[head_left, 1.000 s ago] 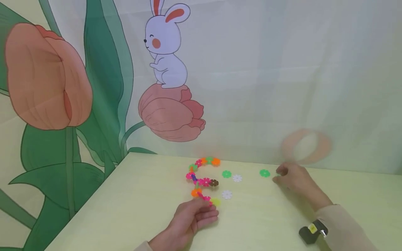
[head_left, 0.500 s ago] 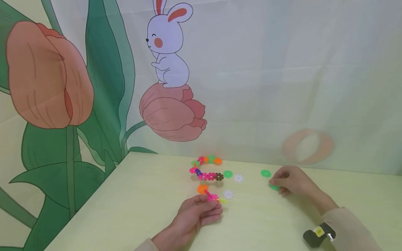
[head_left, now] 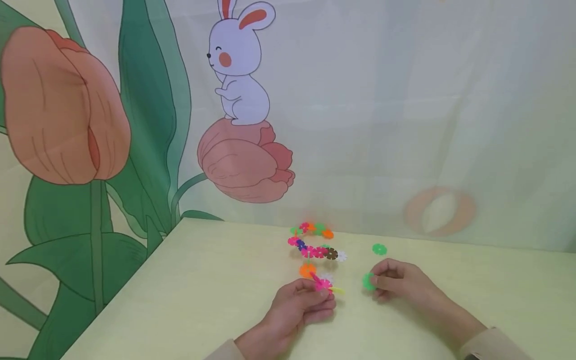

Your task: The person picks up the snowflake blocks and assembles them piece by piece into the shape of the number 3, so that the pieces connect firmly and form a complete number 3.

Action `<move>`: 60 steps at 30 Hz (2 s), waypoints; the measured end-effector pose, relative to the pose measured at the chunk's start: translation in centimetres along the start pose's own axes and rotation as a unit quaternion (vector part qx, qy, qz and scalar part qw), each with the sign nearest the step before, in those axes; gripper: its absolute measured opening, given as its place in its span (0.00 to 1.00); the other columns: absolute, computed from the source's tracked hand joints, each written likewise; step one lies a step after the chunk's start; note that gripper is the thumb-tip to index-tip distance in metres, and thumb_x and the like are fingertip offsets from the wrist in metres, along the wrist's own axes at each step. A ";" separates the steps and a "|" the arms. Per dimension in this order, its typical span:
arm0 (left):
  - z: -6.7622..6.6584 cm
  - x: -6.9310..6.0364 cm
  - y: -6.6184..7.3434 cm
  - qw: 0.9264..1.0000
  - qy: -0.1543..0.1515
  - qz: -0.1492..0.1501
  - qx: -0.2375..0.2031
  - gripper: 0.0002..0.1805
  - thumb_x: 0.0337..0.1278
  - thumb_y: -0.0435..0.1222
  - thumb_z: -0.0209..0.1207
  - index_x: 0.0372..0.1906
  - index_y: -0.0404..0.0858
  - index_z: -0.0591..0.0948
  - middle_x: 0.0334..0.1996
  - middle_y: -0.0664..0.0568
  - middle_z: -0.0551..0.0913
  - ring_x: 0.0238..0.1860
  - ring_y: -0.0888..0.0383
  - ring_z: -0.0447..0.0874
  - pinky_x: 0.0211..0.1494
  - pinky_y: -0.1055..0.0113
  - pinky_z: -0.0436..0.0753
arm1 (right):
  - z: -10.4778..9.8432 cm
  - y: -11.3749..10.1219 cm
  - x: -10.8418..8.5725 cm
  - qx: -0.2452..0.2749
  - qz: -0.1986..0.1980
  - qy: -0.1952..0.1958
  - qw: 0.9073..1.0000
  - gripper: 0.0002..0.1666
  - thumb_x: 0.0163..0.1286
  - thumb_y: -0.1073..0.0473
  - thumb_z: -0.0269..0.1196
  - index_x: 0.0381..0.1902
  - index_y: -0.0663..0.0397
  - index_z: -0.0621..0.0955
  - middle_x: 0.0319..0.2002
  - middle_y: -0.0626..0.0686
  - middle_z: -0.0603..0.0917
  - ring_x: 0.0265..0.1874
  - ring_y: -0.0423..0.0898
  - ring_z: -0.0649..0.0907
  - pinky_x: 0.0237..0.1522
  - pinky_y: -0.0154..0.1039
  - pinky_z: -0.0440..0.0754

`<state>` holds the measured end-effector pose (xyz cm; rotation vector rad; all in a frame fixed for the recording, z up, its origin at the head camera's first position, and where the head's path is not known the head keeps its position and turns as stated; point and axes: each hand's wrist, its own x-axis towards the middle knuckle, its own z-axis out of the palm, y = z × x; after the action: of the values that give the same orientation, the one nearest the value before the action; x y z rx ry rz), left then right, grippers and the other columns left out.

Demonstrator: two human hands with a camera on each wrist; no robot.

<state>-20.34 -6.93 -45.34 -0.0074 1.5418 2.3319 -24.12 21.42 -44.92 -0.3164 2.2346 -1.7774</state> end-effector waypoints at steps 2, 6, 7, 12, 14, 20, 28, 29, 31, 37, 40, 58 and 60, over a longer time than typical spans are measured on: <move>0.1 0.1 0.2 1.000 -0.001 -0.001 0.007 0.09 0.68 0.23 0.63 0.45 0.33 0.75 0.40 0.39 0.90 0.41 0.50 0.93 0.53 0.54 0.90 | 0.8 0.0 -0.7 0.019 -0.004 0.010 1.000 0.16 0.76 0.59 0.69 0.52 0.66 0.80 0.41 0.55 0.88 0.39 0.52 0.89 0.47 0.42 0.90; 0.1 0.1 0.5 1.000 -0.005 -0.006 0.023 0.08 0.68 0.23 0.63 0.45 0.32 0.75 0.41 0.38 0.90 0.42 0.49 0.93 0.53 0.54 0.90 | 2.4 0.0 -1.8 0.064 -0.020 0.022 0.998 0.17 0.75 0.60 0.69 0.51 0.67 0.79 0.42 0.57 0.87 0.40 0.53 0.90 0.49 0.45 0.90; 0.1 0.2 0.6 1.000 -0.007 -0.007 0.026 0.08 0.68 0.24 0.63 0.45 0.31 0.76 0.41 0.38 0.90 0.42 0.49 0.93 0.53 0.54 0.90 | 2.8 0.1 -2.0 0.075 -0.026 0.021 0.997 0.17 0.75 0.61 0.69 0.52 0.68 0.79 0.42 0.57 0.87 0.40 0.53 0.90 0.49 0.46 0.90; 0.1 0.2 0.6 0.999 -0.013 -0.012 0.031 0.08 0.69 0.25 0.64 0.46 0.31 0.77 0.43 0.36 0.90 0.43 0.48 0.93 0.52 0.54 0.90 | 4.4 0.0 -2.1 0.103 -0.040 0.004 0.994 0.18 0.76 0.63 0.66 0.54 0.72 0.76 0.42 0.60 0.87 0.41 0.55 0.91 0.49 0.47 0.90; 0.1 0.2 0.5 0.999 -0.013 -0.012 0.029 0.08 0.69 0.25 0.64 0.46 0.31 0.77 0.43 0.36 0.90 0.43 0.48 0.93 0.52 0.54 0.90 | 4.7 -0.1 -2.1 0.104 -0.035 0.007 0.994 0.18 0.77 0.63 0.66 0.54 0.71 0.75 0.42 0.61 0.88 0.39 0.56 0.92 0.47 0.47 0.91; 0.1 0.2 0.3 1.000 -0.013 -0.010 0.020 0.08 0.69 0.26 0.65 0.45 0.33 0.76 0.43 0.37 0.90 0.43 0.49 0.93 0.52 0.55 0.90 | 5.1 -0.3 -2.0 0.110 -0.022 0.028 0.993 0.18 0.77 0.62 0.66 0.53 0.71 0.74 0.38 0.64 0.89 0.34 0.56 0.92 0.43 0.48 0.92; 0.1 0.0 0.2 1.000 -0.013 -0.008 0.014 0.08 0.69 0.26 0.65 0.44 0.33 0.76 0.45 0.35 0.90 0.43 0.48 0.93 0.53 0.55 0.89 | 5.4 -0.5 -2.0 0.123 -0.013 0.037 0.992 0.18 0.77 0.61 0.67 0.51 0.69 0.74 0.37 0.65 0.89 0.32 0.55 0.91 0.41 0.50 0.92; 0.1 0.0 0.1 1.000 -0.012 -0.008 0.014 0.08 0.69 0.26 0.65 0.44 0.33 0.76 0.45 0.35 0.90 0.43 0.48 0.93 0.53 0.55 0.89 | 5.4 -0.5 -2.0 0.121 -0.013 0.037 0.992 0.18 0.76 0.61 0.67 0.51 0.69 0.74 0.36 0.65 0.89 0.32 0.55 0.91 0.41 0.50 0.92; 0.1 0.0 0.1 1.000 -0.012 -0.007 0.013 0.07 0.70 0.26 0.65 0.44 0.33 0.77 0.45 0.35 0.90 0.43 0.49 0.93 0.53 0.55 0.89 | 5.4 -0.5 -2.0 0.120 -0.013 0.037 0.992 0.18 0.76 0.61 0.67 0.51 0.69 0.74 0.36 0.65 0.89 0.32 0.54 0.91 0.41 0.50 0.92; 0.1 0.0 0.0 1.000 -0.016 -0.005 0.017 0.08 0.69 0.26 0.65 0.46 0.30 0.77 0.45 0.35 0.90 0.42 0.50 0.93 0.52 0.55 0.90 | 5.5 -0.5 -2.0 0.114 -0.019 0.038 0.993 0.18 0.76 0.60 0.67 0.52 0.70 0.75 0.37 0.65 0.90 0.32 0.55 0.91 0.41 0.49 0.92; 0.1 0.0 0.1 1.000 -0.014 -0.006 0.021 0.08 0.69 0.26 0.65 0.46 0.29 0.78 0.44 0.36 0.90 0.42 0.50 0.93 0.51 0.56 0.90 | 5.7 -0.5 -2.0 0.111 -0.021 0.041 0.993 0.19 0.76 0.60 0.67 0.52 0.70 0.75 0.36 0.66 0.90 0.32 0.56 0.91 0.42 0.49 0.92; 0.3 -0.1 0.3 0.999 0.008 -0.017 0.032 0.07 0.67 0.26 0.66 0.44 0.30 0.80 0.38 0.38 0.91 0.38 0.52 0.94 0.47 0.57 0.91 | 6.2 -0.4 -1.9 0.105 -0.044 0.055 0.992 0.17 0.75 0.64 0.68 0.50 0.72 0.77 0.36 0.66 0.89 0.32 0.54 0.91 0.42 0.47 0.92; 0.3 0.0 0.3 0.999 0.009 -0.017 0.033 0.07 0.67 0.26 0.67 0.44 0.30 0.80 0.38 0.37 0.91 0.37 0.52 0.94 0.47 0.57 0.91 | 6.2 -0.4 -1.9 0.105 -0.045 0.055 0.992 0.16 0.75 0.64 0.68 0.50 0.73 0.77 0.36 0.66 0.89 0.31 0.54 0.91 0.42 0.47 0.92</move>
<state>-20.36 -6.73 -44.99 -0.0376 1.6126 2.2600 -20.19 16.25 -45.73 -0.2852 2.1077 -2.1037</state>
